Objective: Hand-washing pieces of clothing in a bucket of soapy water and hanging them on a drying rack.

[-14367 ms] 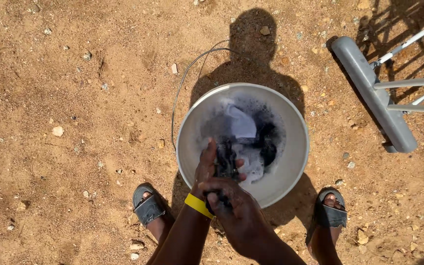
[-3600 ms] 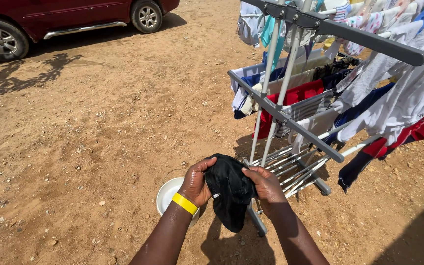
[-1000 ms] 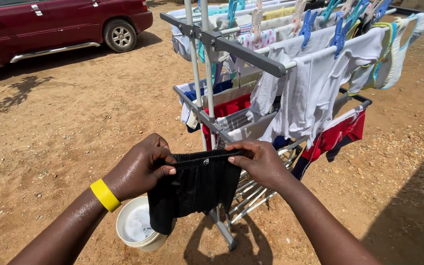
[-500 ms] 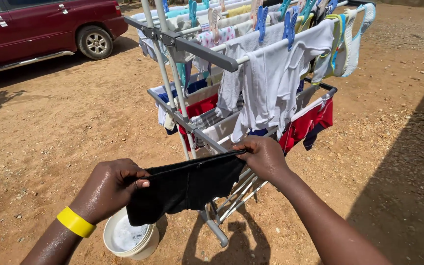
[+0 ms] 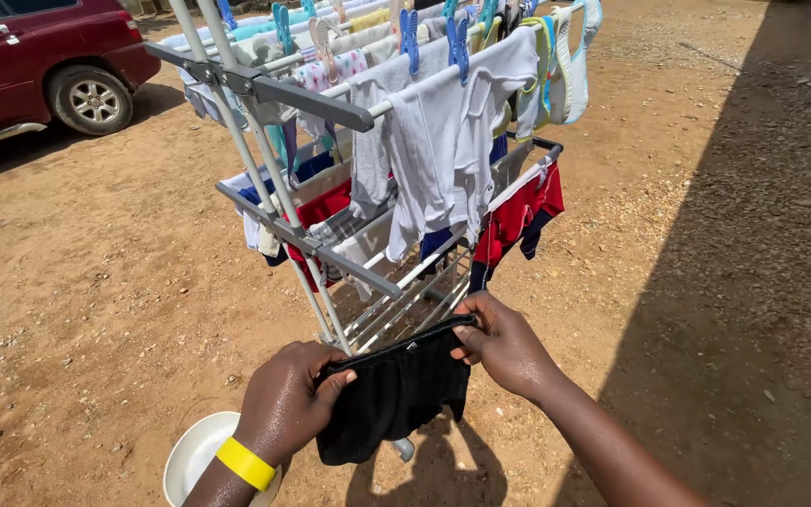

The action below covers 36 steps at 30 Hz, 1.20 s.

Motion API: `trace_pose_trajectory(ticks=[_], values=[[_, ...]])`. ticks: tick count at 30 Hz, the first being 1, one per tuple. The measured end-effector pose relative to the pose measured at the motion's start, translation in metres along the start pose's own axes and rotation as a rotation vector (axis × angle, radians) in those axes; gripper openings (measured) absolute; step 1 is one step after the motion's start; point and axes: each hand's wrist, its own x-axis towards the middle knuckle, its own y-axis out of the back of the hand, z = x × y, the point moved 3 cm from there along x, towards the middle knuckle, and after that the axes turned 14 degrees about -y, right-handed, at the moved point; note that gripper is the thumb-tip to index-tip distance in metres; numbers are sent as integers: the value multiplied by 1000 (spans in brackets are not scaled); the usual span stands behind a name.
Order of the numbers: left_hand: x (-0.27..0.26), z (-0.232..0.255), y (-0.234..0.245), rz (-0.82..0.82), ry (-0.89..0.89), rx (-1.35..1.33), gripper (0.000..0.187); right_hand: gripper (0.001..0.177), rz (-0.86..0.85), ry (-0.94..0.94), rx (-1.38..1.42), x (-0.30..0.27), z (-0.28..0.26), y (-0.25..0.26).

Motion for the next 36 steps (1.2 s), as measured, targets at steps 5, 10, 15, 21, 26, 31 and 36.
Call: trace_pose_trajectory(ticks=[5,10,15,21,26,31,36], values=[[36,31,-38,15,135,77,29,16,31,1,68,10,32,68],[97,55,-96,72,152,-107,27,20,75,90,28,30,46,153],[184,82,-170,118,179,-192,23,22,109,17,-101,50,37,255],[274,93,-249,183,135,-255,18,25,178,32,-265,94,40,356],[318,84,-272,298,41,-202,18,28,252,83,-284,130,8,384],[382,73,-264,244,421,-449,16,28,303,370,-302,178,-25,389],[421,19,-278,413,258,-891,26,31,314,434,-250,209,-69,382]])
